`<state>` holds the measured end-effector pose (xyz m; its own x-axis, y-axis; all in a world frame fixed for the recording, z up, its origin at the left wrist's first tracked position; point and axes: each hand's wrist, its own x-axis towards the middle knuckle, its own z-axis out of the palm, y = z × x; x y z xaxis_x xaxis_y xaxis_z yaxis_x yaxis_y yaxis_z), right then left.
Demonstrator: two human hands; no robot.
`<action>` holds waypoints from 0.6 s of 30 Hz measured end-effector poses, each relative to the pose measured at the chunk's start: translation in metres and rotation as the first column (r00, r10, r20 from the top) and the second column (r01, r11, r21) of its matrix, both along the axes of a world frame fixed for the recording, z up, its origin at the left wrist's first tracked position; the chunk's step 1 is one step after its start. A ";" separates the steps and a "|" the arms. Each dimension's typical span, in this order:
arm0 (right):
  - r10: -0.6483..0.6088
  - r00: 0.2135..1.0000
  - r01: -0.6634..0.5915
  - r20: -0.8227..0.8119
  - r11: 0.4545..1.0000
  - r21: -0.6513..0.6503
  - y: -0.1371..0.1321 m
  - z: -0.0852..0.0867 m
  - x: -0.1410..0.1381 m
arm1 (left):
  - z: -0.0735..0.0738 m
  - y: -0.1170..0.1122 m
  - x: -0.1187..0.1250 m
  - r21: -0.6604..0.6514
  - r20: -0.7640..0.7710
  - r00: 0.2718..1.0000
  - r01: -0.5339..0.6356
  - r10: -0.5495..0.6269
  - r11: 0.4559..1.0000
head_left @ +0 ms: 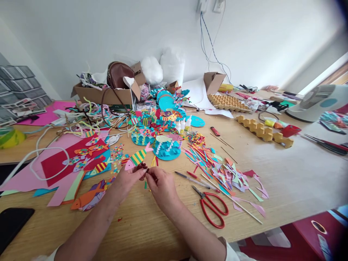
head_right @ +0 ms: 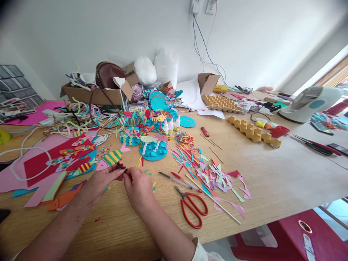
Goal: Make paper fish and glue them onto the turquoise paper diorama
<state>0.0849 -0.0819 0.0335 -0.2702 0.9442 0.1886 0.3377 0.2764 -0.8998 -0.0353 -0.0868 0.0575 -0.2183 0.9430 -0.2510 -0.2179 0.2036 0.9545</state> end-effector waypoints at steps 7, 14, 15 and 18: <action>-0.048 0.967 -0.003 0.249 0.980 0.200 0.000 -0.002 -0.001 | -0.001 0.003 0.000 -0.036 -0.057 0.995 0.081 -0.083 0.996; -0.011 0.924 -0.106 0.383 0.953 0.284 -0.004 0.000 0.005 | -0.001 0.001 -0.006 -0.044 -0.139 0.976 0.165 -0.170 0.985; 0.018 0.920 -0.136 0.391 0.951 0.277 -0.002 0.002 0.007 | -0.001 0.001 -0.008 -0.055 -0.137 0.974 0.175 -0.181 0.983; 0.182 0.902 -0.298 0.392 0.919 0.259 0.007 0.009 0.017 | -0.002 -0.001 -0.012 -0.085 -0.155 0.955 0.241 -0.252 0.967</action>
